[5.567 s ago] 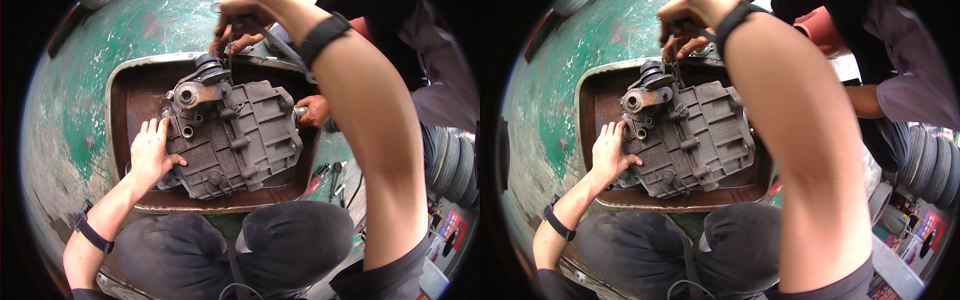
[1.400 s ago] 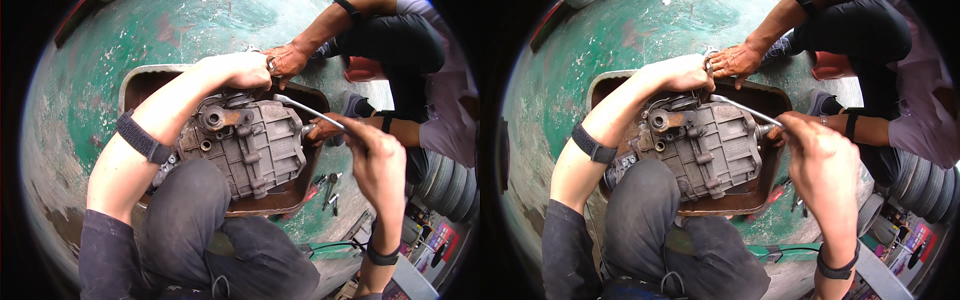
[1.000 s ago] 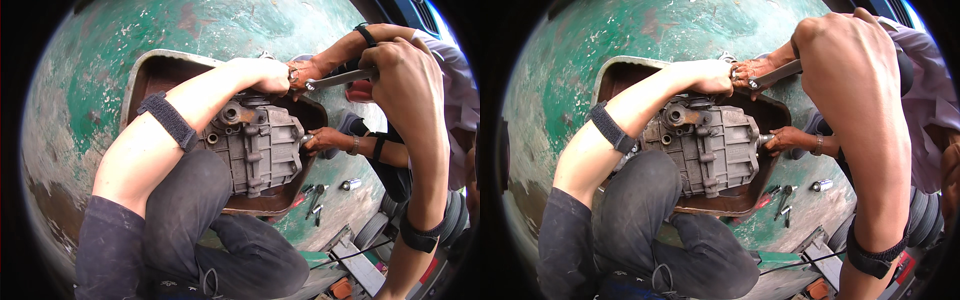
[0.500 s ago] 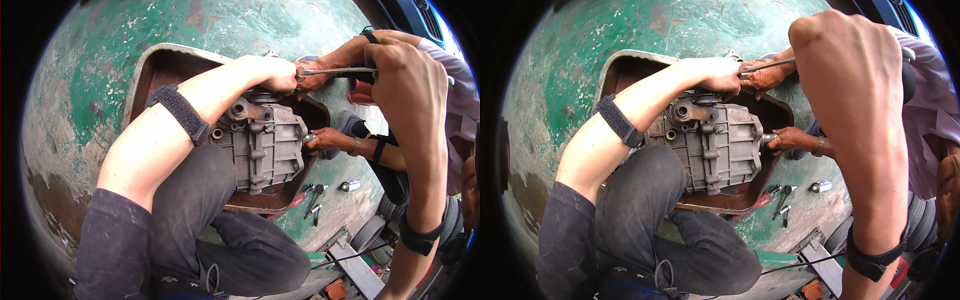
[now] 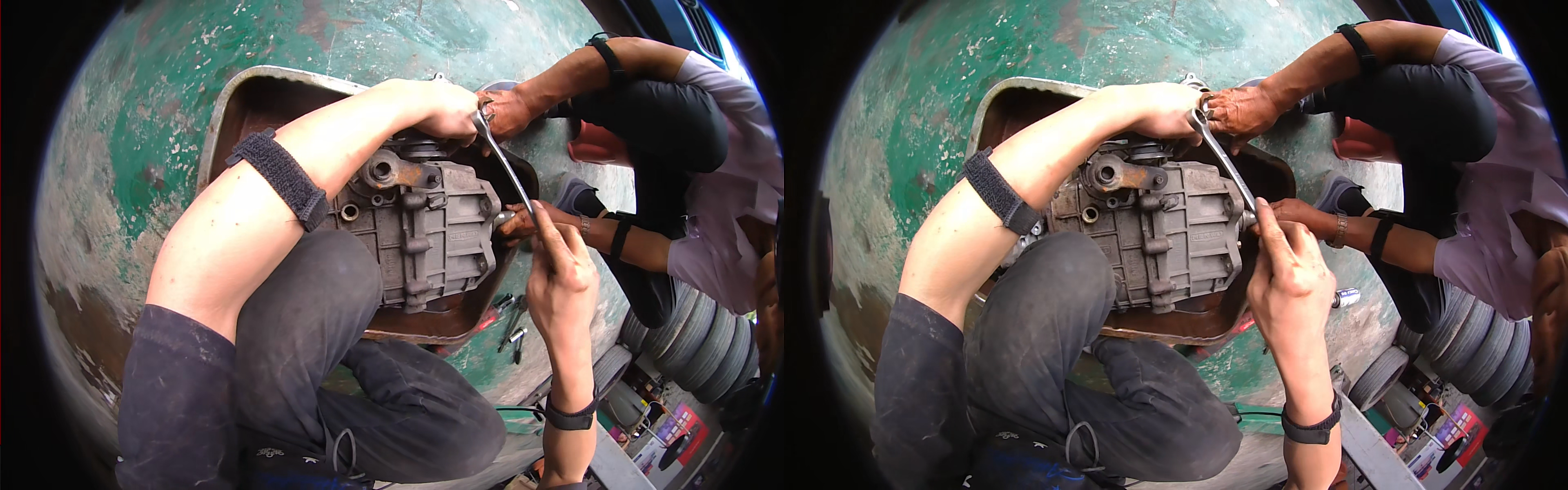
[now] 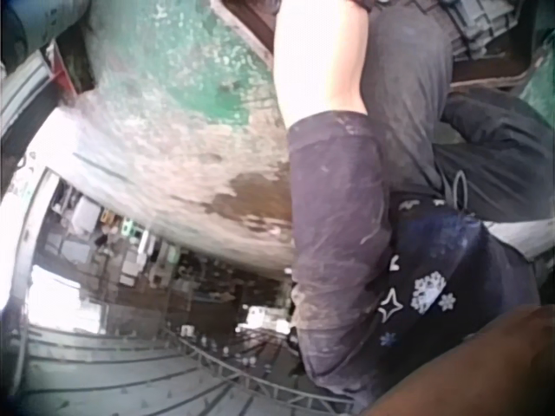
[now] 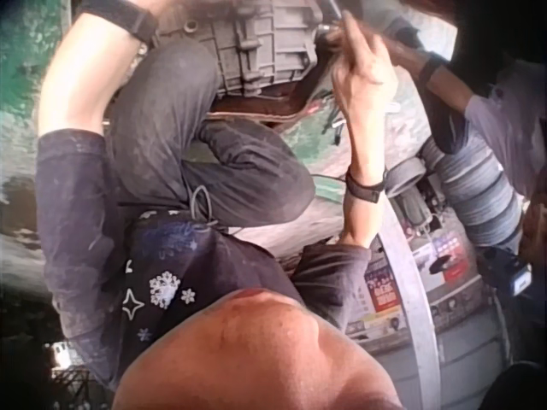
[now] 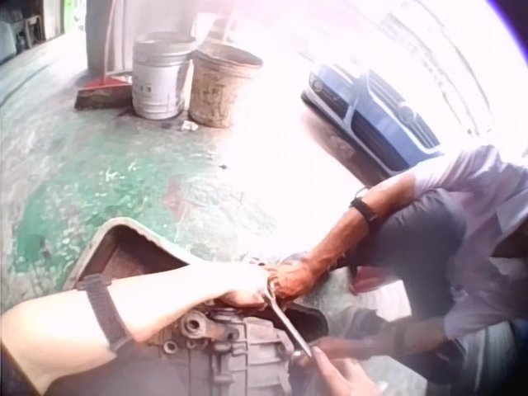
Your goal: The person uses a wrench and a long metal rod to loosen or tighten bolts on a transmission casing placed in a metal tray, while another person assists by holding parts of the assembly.
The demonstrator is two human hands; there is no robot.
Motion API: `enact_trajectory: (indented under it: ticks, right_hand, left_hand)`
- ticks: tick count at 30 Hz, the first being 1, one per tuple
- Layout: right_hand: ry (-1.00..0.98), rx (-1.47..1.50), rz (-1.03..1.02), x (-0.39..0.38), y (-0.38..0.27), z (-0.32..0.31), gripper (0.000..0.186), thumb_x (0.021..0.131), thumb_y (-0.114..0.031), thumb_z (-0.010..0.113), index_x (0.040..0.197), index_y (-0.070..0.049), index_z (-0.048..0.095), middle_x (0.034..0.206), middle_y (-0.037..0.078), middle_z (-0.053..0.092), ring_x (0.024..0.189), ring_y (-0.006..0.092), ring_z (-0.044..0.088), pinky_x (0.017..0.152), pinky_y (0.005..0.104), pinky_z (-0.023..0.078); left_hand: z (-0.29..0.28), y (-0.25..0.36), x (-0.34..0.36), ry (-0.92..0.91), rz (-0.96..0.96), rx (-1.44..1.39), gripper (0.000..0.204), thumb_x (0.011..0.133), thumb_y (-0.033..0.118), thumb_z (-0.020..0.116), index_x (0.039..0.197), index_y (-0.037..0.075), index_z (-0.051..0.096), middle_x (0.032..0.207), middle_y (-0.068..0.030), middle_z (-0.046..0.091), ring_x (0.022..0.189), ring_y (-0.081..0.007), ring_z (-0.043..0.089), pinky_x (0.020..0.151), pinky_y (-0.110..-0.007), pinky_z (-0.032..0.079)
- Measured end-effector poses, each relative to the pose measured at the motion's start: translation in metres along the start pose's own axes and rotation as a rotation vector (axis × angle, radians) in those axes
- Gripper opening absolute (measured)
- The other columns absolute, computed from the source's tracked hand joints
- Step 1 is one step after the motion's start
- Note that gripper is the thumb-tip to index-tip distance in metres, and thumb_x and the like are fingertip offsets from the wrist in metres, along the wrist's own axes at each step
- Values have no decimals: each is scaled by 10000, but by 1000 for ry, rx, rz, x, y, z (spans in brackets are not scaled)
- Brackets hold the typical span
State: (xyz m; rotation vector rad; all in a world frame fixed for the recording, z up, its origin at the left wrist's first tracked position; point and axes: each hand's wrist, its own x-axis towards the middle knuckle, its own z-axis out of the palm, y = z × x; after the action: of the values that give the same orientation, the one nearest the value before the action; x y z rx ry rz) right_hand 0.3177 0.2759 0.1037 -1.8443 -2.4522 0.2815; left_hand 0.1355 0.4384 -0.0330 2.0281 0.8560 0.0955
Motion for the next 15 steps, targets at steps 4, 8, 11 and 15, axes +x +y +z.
enact_trajectory:
  ticks: [4, 8, 11, 15]
  right_hand:
    - [2, -272, -3, 11, 23, -33, 317, 798, -29, 615, 1096, -113, 682, 886, 91, 649, 781, 297, 629, 681, 405, 511]
    - [-104, -246, -6, 41, 30, -63, 273, 803, -187, 691, 1053, -76, 687, 854, 138, 640, 797, 329, 636, 696, 405, 502]
    - [-110, -377, -179, 73, 15, -75, 181, 774, -193, 691, 891, -61, 734, 775, 155, 672, 736, 325, 655, 676, 416, 510]
    - [-132, -735, -271, 113, -6, -88, 135, 789, -154, 641, 790, -35, 706, 728, 175, 656, 686, 332, 656, 653, 415, 515]
  left_hand:
    - [-1, 3, 4, -70, -82, 25, 281, 759, 268, 643, 891, 32, 720, 870, -171, 696, 807, -303, 663, 732, -401, 508]
    - [-5, 11, -1, -89, -126, -75, 301, 711, 259, 656, 912, 47, 730, 901, -146, 708, 832, -264, 678, 747, -385, 508]
    - [-9, 16, -7, -76, -108, -103, 268, 706, 229, 648, 901, 71, 743, 833, -113, 716, 785, -239, 690, 716, -380, 516]
    - [-11, 20, -11, -72, -104, -62, 242, 715, 214, 640, 876, 70, 748, 854, -126, 714, 794, -251, 686, 726, -384, 518]
